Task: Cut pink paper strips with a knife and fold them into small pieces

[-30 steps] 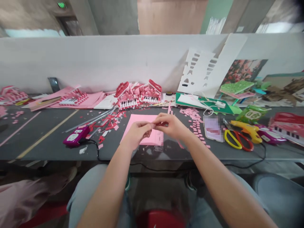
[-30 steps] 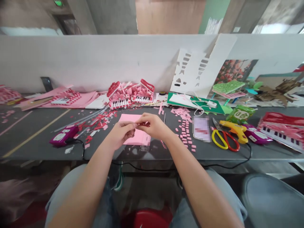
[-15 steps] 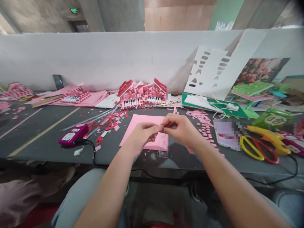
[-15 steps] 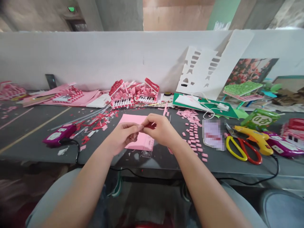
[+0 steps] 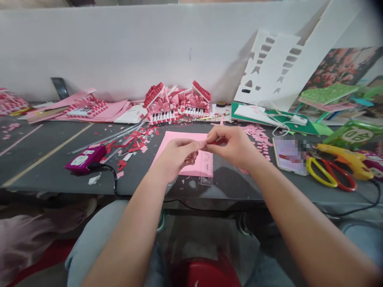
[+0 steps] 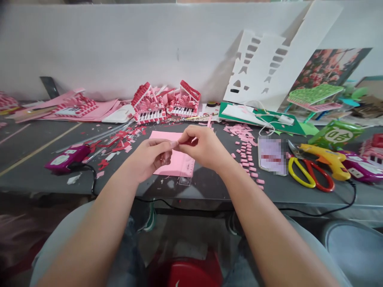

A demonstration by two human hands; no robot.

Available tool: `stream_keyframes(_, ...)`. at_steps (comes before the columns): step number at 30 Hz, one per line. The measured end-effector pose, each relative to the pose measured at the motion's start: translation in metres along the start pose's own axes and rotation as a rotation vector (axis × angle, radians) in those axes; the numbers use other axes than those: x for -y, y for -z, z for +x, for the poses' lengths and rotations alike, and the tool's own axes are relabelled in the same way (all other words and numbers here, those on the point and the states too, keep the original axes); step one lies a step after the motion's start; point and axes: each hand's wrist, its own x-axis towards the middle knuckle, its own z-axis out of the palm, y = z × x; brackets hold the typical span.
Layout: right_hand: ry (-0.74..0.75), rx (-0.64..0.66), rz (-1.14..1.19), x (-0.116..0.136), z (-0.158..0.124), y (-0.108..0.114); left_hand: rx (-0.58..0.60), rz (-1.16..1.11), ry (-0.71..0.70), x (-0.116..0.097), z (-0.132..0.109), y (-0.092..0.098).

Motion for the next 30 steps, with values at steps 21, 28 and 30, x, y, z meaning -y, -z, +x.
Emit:
stream_keyframes(21, 0.055, 0.075, 0.016, 0.0079, 0.0005, 0.0001, -0.048, 0.046, -0.008, -0.0062, -0.0007, 0.0000)
stream_keyframes(28, 0.067, -0.044, -0.033, 0.0001, 0.0023, -0.0026, -0.046, 0.044, -0.037, -0.0038, 0.0015, -0.0026)
stream_keyframes(30, 0.072, -0.023, -0.022, 0.0003, 0.0023, -0.0023, -0.055, 0.042, -0.059, -0.0047, 0.0017, -0.0025)
